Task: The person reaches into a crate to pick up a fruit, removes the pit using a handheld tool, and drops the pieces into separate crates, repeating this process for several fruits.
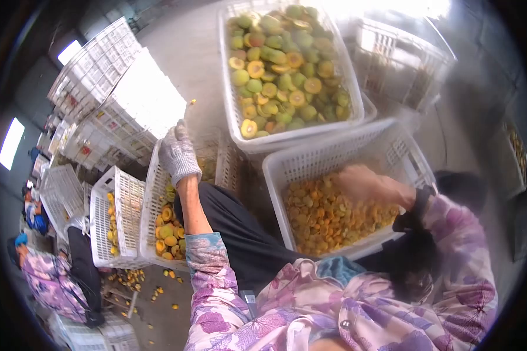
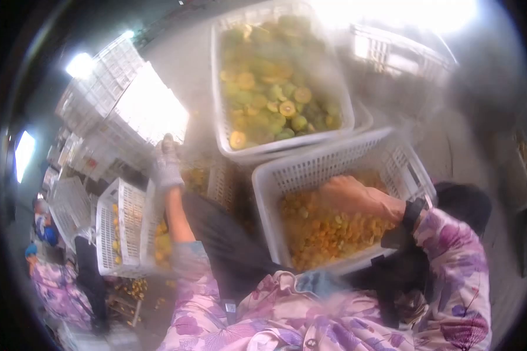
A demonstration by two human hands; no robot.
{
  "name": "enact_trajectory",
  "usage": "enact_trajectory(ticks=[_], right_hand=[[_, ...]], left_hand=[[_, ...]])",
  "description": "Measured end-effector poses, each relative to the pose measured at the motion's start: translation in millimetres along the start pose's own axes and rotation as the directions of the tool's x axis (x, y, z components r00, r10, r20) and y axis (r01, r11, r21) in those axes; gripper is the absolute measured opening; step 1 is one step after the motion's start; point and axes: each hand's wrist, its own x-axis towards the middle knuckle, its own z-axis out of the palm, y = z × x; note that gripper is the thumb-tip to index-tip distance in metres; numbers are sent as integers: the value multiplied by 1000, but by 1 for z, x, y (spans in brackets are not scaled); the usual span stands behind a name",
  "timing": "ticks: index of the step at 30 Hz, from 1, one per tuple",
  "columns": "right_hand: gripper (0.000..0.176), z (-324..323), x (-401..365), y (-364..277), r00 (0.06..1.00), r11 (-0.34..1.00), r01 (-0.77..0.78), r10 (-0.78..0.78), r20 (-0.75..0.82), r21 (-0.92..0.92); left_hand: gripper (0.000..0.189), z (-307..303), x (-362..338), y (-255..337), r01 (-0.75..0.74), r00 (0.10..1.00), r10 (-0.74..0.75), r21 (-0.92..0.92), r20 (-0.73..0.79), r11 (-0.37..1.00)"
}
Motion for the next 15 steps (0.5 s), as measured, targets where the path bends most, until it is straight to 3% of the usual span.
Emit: enact_trajectory(ticks=[1,2,3,4,5,6,7,8,9,10,12,15], right_hand=[[18,-10,25,-3,970,998,56,-56,-237,-7],[18,-42,69,-45,950,960,-277,281,-135,44],[18,-50,101,-48,961,973,-229,228,-159,13],[18,-52,139,-44,933,979,-202,196,-303,12],[17,-55,175,-43,884,986,-167,159,-439,22],[17,-57,203,-47,884,994,-112,101,-456,4],[17,-55,224,-50,863,980,-195,159,-479,-27],[22,-52,241,-52,835,957,-287,224,-502,-51],[22,-45,254,-47,839,964,-258,191,-509,-64],[17,-38,263,-38,849,971,-227,235,-473,74],[33,-37,271,-28,884,906,-268,367,-289,329],[31,-27,272,-19,889,937,-183,287,-357,297]], left_hand=[[43,9,15,-30,-105,978,119,89,-171,990],[43,15,18,-36,-193,923,253,220,-291,956],[46,17,16,-32,-252,833,393,366,-390,896],[52,15,12,-19,-205,900,271,216,-341,955],[51,21,9,-16,-246,859,325,237,-396,940],[48,22,7,-14,-301,841,386,265,-378,916],[45,34,9,-26,-269,847,363,275,-389,923],[44,27,4,-19,-290,893,309,106,-326,951],[42,24,1,-17,-265,897,304,158,-321,951],[41,24,1,-18,-234,916,255,104,-309,967],[40,27,3,-17,-204,932,208,46,-295,978],[36,35,0,-13,-200,960,171,-116,-222,973]])
